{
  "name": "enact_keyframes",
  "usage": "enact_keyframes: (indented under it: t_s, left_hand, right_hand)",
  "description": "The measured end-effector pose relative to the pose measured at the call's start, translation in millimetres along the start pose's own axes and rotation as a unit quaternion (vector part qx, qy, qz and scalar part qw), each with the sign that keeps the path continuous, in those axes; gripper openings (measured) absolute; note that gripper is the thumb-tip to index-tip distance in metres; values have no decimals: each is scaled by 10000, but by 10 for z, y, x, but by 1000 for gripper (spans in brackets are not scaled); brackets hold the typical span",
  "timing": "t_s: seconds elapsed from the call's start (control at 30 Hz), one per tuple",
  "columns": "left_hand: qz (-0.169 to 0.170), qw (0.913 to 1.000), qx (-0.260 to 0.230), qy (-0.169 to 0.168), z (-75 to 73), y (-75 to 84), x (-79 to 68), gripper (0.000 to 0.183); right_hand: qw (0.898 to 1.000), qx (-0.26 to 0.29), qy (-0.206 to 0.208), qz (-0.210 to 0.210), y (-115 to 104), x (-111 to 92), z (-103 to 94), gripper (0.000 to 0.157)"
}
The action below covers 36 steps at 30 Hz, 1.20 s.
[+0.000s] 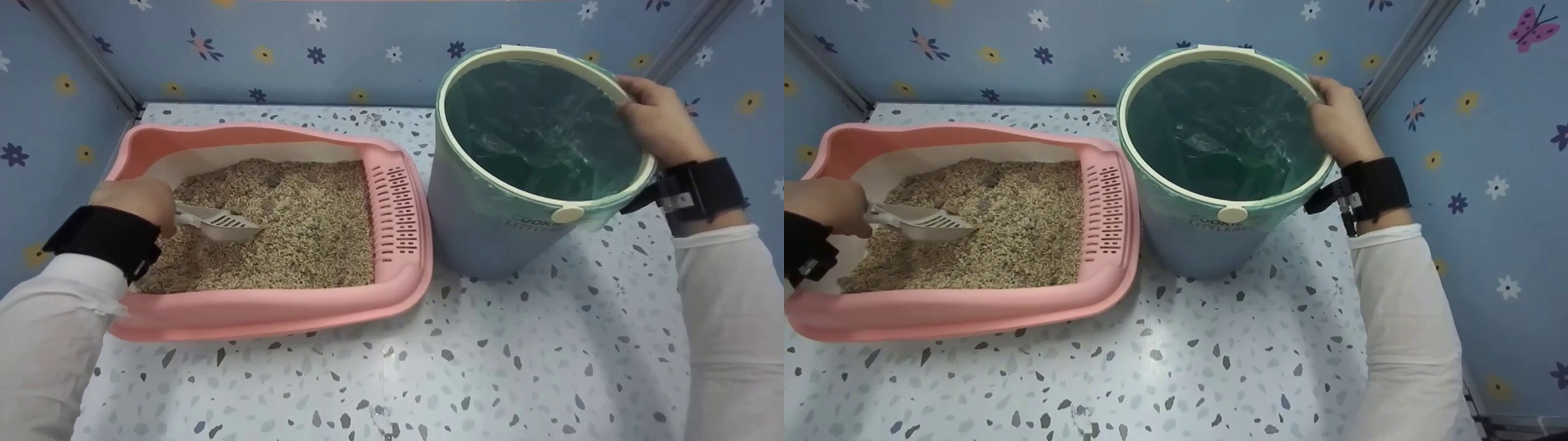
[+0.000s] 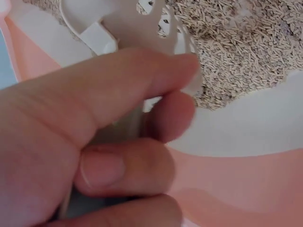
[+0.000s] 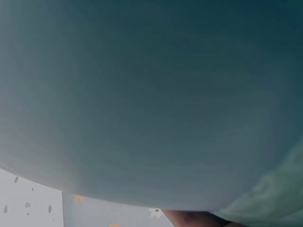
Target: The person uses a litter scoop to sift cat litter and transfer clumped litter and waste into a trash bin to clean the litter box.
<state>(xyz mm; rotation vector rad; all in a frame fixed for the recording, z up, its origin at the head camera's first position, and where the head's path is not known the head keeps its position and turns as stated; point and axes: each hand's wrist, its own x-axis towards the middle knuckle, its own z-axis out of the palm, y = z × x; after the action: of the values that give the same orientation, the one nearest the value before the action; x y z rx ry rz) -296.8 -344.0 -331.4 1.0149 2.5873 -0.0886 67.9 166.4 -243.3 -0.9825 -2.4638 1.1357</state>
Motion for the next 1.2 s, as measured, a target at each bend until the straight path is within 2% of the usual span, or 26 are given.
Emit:
enact_keyframes:
  t_s: [0.2,0.3,0.4,0.5,0.57,0.63,0.8,0.93,1.03,1.2]
  left_hand:
    - [255,9983,485,203,49,-19,138,17]
    - [254,9989,334,220,70,-8,167,19]
    - [85,9992,-145,357,94,30,180,33]
    - [30,9987,-293,421,114,81,197,37]
    - [53,9992,-276,288,115,107,210,30]
    - [234,9996,-140,82,114,136,223,21]
    - [471,9971,-439,-403,130,235,251,23]
    - [386,9945,-694,-676,126,275,264,28]
    - [382,9940,-729,-722,138,297,284,28]
    - [377,9950,-783,-489,213,348,338,30]
  right_hand:
    - [9999,-96,-15,-34,8,6,0,49]
    - [9999,-152,7,-12,6,9,-2,49]
    - [9999,-108,5,14,4,10,-5,49]
    - [10000,-45,-1,33,5,9,-5,48]
    - [10000,-35,-9,24,8,9,-3,49]
    - [10000,-30,-9,27,7,10,-3,48]
    - [10000,11,-1,82,-3,3,-15,48]
    - [10000,15,8,99,-2,-8,-18,49]
    - [9999,-26,39,94,4,-11,-13,49]
    - [9999,33,53,82,1,4,3,48]
